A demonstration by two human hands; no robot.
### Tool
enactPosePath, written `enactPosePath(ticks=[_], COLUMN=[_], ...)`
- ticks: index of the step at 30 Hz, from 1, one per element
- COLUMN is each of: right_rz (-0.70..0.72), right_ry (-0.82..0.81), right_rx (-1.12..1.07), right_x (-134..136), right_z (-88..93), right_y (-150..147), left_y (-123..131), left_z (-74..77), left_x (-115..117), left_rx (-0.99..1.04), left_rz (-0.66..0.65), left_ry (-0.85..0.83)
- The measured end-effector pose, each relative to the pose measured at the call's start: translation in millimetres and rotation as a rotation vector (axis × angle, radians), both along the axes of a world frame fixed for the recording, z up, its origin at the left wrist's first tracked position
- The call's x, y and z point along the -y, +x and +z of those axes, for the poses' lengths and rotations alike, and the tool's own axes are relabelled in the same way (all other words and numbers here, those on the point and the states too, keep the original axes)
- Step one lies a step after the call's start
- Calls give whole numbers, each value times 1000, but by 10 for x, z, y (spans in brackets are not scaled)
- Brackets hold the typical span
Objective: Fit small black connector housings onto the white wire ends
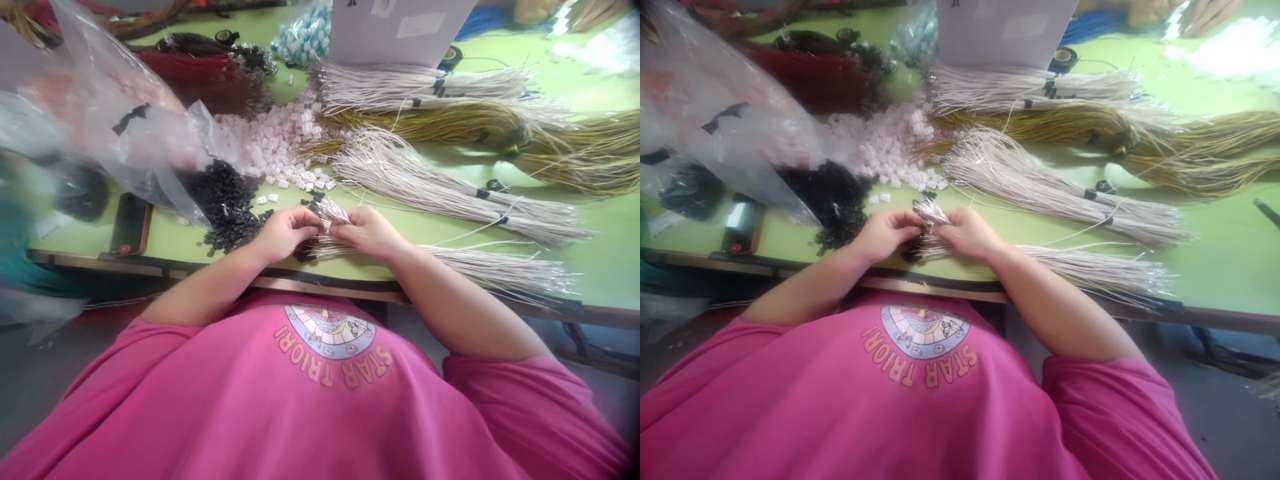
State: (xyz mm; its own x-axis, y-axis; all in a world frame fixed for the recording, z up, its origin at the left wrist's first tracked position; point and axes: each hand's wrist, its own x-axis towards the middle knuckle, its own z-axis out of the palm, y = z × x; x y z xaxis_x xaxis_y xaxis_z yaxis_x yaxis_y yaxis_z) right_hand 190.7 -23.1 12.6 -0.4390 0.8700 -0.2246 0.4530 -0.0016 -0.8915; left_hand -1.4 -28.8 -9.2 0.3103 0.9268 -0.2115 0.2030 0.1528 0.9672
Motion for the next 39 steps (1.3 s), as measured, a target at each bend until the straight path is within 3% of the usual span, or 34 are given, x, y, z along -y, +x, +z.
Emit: enactPosePath(ticks=[6, 27, 36, 39], right_rz=[30, 12, 58, 71], right_ry=[-36, -56, -45, -9], right_rx=[-22, -37, -102, -84], right_x=[-3, 0, -10, -5], right_z=[-40, -60, -69, -90], right_y=[2, -6, -16, -15], left_y=[16, 44, 39, 16], left_z=[26, -4, -37, -29], left_x=[34, 49, 39, 38], left_rx=[-147, -169, -180, -256], left_rz=[-26, -28, -99, -134], left_ry=[110, 203, 216, 327])
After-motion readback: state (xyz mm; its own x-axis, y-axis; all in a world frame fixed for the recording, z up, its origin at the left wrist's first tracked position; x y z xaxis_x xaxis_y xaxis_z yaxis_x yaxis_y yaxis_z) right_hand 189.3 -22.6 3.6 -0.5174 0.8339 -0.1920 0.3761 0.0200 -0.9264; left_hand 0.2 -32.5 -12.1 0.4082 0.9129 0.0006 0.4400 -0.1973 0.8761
